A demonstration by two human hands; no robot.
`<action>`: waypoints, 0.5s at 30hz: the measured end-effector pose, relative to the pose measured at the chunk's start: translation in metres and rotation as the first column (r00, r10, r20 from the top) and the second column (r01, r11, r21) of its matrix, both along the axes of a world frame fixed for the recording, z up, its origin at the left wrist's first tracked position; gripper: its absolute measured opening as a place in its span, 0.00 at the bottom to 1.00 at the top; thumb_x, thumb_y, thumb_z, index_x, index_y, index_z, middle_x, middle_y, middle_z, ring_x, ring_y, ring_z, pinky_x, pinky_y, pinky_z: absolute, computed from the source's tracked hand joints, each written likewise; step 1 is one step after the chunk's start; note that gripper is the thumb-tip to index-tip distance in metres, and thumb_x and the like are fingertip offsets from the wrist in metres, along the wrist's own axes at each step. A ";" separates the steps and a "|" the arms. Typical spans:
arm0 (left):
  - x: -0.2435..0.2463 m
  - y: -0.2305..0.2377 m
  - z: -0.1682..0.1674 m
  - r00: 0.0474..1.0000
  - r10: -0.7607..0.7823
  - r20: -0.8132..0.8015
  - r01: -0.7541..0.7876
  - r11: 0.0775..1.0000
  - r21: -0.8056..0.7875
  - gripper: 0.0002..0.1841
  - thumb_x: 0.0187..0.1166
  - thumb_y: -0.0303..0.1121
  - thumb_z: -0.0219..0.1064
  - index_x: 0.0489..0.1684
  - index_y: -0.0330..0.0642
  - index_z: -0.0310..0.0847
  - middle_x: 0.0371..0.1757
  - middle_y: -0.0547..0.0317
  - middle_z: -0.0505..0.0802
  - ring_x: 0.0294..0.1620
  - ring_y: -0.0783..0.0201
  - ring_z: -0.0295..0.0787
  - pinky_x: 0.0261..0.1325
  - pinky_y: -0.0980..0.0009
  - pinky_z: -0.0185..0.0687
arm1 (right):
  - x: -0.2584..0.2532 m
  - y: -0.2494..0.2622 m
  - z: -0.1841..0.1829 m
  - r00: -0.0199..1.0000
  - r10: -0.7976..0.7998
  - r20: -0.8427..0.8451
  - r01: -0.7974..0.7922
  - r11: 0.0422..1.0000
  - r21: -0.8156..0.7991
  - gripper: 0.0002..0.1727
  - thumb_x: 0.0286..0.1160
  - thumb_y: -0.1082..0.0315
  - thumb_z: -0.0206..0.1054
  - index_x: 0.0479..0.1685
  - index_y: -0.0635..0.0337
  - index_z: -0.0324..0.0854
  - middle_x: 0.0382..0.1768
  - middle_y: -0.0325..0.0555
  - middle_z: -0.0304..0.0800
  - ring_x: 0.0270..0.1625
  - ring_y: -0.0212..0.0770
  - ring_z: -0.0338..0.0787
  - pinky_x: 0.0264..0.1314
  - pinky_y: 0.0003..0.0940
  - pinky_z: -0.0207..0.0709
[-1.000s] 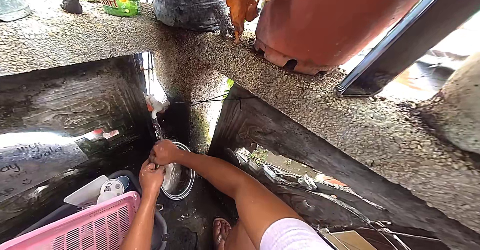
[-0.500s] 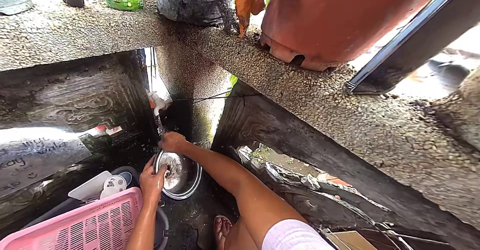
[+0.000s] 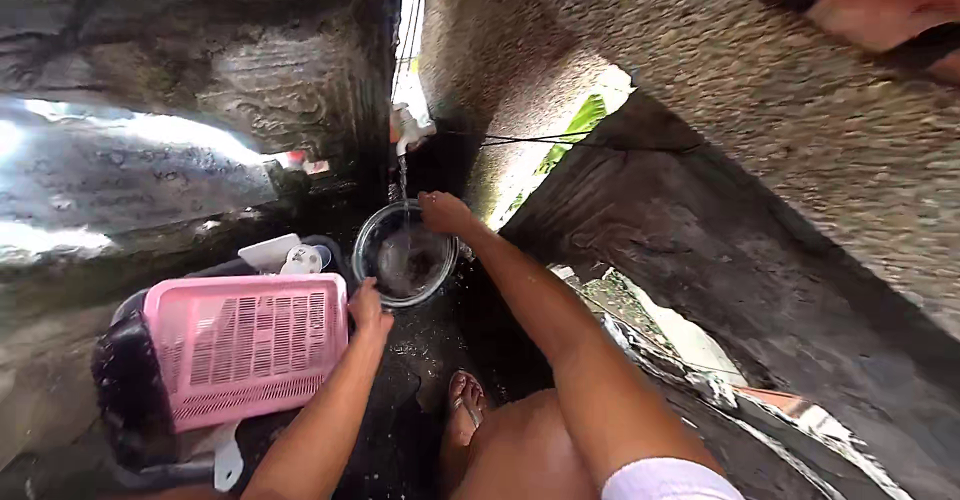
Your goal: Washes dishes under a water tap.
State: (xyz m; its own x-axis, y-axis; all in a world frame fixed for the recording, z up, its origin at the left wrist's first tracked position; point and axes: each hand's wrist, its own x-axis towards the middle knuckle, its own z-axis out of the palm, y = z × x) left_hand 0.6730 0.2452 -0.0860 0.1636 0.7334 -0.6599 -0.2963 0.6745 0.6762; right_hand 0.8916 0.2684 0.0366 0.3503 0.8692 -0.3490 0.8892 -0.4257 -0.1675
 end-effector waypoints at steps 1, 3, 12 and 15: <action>0.002 -0.008 -0.010 0.998 -0.064 0.021 0.066 0.993 -0.100 0.22 0.88 0.40 0.60 0.73 0.34 0.72 0.61 0.35 0.87 0.54 0.44 0.89 0.51 0.45 0.89 | -0.011 -0.001 0.011 0.995 0.064 0.076 -0.066 0.998 0.017 0.26 0.73 0.63 0.69 0.72 0.58 0.76 0.56 0.64 0.90 0.58 0.68 0.91 0.53 0.72 0.83; 0.011 -0.013 -0.030 0.977 -0.203 0.070 0.214 0.951 -0.223 0.29 0.90 0.47 0.59 0.83 0.38 0.63 0.69 0.32 0.84 0.56 0.42 0.91 0.53 0.48 0.92 | -0.034 -0.014 0.028 0.960 0.191 0.205 -0.207 0.976 0.061 0.27 0.71 0.66 0.69 0.73 0.50 0.76 0.54 0.60 0.90 0.50 0.65 0.92 0.45 0.67 0.84; 0.045 0.051 -0.032 0.988 -0.138 0.071 0.128 0.983 0.130 0.19 0.87 0.22 0.59 0.75 0.29 0.69 0.64 0.34 0.85 0.53 0.47 0.91 0.53 0.54 0.92 | -0.025 -0.097 0.023 0.936 0.240 0.257 -0.235 0.971 -0.049 0.14 0.65 0.65 0.76 0.49 0.59 0.90 0.72 0.65 0.77 0.47 0.65 0.91 0.46 0.65 0.85; 0.049 0.062 -0.031 0.996 -0.081 0.031 0.064 0.931 0.361 0.17 0.79 0.19 0.68 0.66 0.30 0.80 0.55 0.38 0.91 0.50 0.51 0.91 0.52 0.54 0.91 | -0.014 -0.106 0.011 0.978 0.148 0.145 -0.134 0.985 -0.105 0.17 0.68 0.62 0.75 0.52 0.64 0.88 0.62 0.66 0.86 0.58 0.68 0.89 0.58 0.71 0.81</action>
State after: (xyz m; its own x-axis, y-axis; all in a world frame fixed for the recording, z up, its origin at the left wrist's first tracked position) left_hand 0.7224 0.3071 -0.1174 0.2484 0.9049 -0.3457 -0.2912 0.4101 0.8643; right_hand 0.8775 0.1623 0.0473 0.2818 0.8795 -0.3836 0.9534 -0.3014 0.0092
